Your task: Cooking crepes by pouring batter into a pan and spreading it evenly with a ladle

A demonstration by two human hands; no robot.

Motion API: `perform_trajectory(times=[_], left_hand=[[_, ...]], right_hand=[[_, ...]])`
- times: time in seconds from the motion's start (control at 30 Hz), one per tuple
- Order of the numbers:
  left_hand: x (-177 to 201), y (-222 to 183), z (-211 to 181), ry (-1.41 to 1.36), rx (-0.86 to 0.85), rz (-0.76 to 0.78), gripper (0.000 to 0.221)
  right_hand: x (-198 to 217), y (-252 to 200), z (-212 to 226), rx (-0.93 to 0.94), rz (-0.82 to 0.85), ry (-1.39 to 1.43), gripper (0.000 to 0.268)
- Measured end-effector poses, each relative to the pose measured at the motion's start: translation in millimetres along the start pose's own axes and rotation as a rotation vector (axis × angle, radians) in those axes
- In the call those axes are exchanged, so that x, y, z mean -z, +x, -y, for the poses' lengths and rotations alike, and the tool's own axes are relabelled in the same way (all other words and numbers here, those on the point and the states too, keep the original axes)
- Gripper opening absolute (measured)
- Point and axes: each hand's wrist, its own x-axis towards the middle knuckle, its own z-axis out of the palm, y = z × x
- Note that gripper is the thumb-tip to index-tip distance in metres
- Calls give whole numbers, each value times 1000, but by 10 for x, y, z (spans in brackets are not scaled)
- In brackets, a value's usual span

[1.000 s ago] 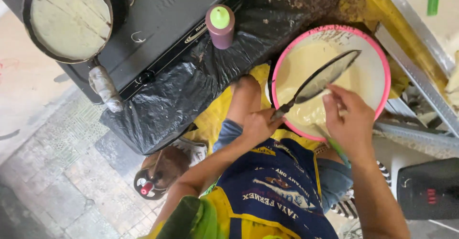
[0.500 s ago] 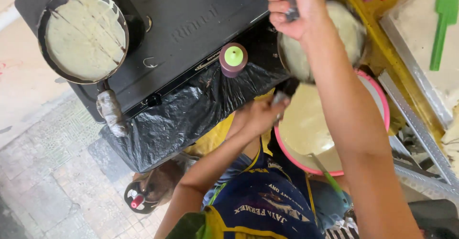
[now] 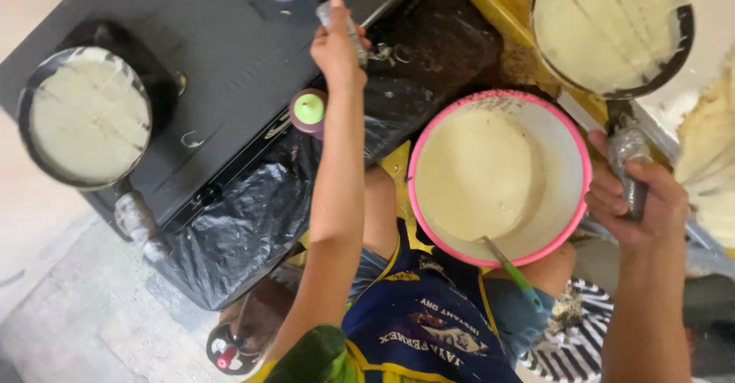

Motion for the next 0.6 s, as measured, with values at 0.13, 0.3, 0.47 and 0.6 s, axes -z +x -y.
perform_trajectory(times=[0.13,0.3,0.47,0.6], left_hand=[[-40,-82,-186,171,28,-77,44],[-21,-735,-422,-275,229,171,81],[358,-1423,137,-402,457,423,98],[878,-1947,739,-135,795,545,96]], right_hand=[[937,-736,-352,72,-209,215,50],[1165,-1262,117,101,-369,69,27],[1562,-1142,658,266,-1118,-1096,8],[2837,-826,703,187,-1525,-2383,93]])
